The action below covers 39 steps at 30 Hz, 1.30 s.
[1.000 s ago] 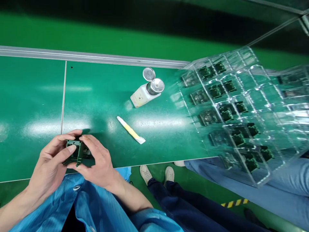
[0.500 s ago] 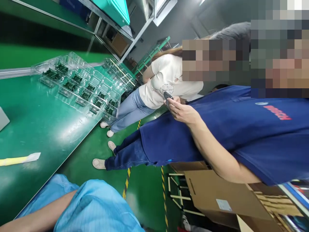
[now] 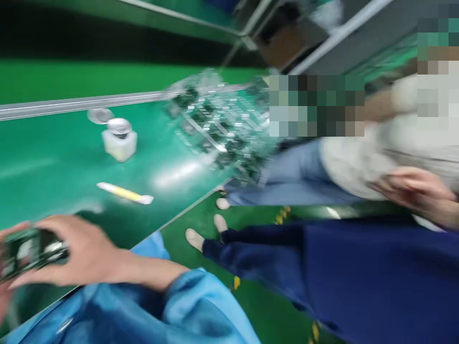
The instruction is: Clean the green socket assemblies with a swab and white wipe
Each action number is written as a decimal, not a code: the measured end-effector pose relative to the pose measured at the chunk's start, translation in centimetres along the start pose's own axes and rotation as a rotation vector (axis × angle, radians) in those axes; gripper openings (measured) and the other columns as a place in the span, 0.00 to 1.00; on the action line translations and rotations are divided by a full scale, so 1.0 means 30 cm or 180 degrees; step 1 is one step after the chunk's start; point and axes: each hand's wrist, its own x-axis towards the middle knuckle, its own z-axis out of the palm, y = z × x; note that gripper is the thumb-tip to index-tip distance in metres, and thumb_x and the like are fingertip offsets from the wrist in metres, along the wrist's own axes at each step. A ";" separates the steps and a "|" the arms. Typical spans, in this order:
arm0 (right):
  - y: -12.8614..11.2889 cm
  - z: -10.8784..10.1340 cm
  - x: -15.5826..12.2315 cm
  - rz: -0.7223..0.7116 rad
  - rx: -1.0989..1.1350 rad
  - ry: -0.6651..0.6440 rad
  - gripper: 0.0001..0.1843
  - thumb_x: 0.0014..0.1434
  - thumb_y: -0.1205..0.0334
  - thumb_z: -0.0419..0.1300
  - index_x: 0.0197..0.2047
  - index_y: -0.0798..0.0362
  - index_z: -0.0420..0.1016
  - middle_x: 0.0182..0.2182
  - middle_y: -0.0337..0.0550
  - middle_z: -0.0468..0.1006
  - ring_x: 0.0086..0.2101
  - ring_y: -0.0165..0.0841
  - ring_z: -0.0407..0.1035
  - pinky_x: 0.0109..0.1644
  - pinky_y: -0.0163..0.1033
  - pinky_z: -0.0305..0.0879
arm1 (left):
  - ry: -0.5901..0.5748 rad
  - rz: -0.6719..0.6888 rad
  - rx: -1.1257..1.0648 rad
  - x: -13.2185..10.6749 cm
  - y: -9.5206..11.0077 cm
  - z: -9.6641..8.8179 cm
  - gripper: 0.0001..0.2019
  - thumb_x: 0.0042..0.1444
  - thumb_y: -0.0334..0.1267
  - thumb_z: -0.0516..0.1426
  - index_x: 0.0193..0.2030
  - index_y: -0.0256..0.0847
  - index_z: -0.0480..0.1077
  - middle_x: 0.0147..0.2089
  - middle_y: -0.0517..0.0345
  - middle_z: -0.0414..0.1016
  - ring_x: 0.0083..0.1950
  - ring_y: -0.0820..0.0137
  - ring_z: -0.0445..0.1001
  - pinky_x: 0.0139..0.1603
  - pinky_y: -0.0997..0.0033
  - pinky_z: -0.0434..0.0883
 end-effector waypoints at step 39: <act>0.088 0.129 -0.022 -0.0778 0.1387 -0.0187 0.37 0.60 0.56 0.67 0.66 0.51 0.54 0.56 0.56 0.69 0.59 0.42 0.64 0.62 0.50 0.66 | 0.0698 -0.0362 -0.1226 -0.044 0.028 -0.105 0.17 0.50 0.46 0.67 0.47 0.46 0.76 0.43 0.52 0.77 0.45 0.65 0.74 0.39 0.73 0.73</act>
